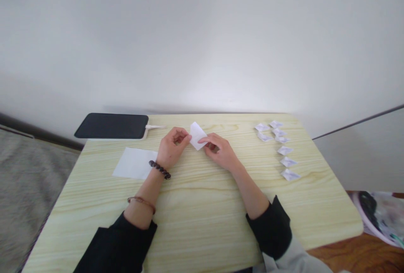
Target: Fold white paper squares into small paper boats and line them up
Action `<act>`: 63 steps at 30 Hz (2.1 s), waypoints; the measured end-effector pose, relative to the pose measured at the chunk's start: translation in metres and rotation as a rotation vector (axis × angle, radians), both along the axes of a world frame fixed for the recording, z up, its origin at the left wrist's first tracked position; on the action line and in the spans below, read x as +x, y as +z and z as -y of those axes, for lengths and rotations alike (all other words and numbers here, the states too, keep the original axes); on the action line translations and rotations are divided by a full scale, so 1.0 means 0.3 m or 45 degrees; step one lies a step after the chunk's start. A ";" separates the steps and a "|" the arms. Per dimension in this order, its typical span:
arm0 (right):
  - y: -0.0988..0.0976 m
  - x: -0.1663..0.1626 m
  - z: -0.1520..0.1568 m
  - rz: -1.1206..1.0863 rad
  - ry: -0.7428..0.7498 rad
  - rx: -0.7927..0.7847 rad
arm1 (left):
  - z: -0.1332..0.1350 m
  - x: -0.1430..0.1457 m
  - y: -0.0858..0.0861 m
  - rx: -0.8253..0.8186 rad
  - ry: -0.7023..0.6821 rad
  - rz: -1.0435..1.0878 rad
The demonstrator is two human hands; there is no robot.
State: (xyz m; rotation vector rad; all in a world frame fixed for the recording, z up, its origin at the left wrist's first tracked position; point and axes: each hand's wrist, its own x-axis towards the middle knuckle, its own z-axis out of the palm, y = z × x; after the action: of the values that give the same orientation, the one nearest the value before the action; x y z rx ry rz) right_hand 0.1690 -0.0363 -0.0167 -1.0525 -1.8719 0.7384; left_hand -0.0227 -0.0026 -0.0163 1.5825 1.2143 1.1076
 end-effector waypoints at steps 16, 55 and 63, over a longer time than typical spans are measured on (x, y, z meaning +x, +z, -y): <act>-0.030 0.009 -0.009 0.021 -0.109 0.323 | 0.010 -0.008 0.026 -0.174 -0.108 -0.089; 0.006 -0.007 -0.003 -0.203 -0.114 -0.289 | 0.018 -0.001 0.041 -0.217 -0.194 -0.214; -0.005 -0.023 -0.003 -0.100 -0.274 -0.210 | 0.024 0.007 0.050 -0.232 -0.283 -0.243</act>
State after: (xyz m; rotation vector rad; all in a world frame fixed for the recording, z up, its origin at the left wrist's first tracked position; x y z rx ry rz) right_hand 0.1620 -0.0354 -0.0183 -1.2876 -1.6215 0.8047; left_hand -0.0205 -0.0098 -0.0013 1.6628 1.1911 0.6982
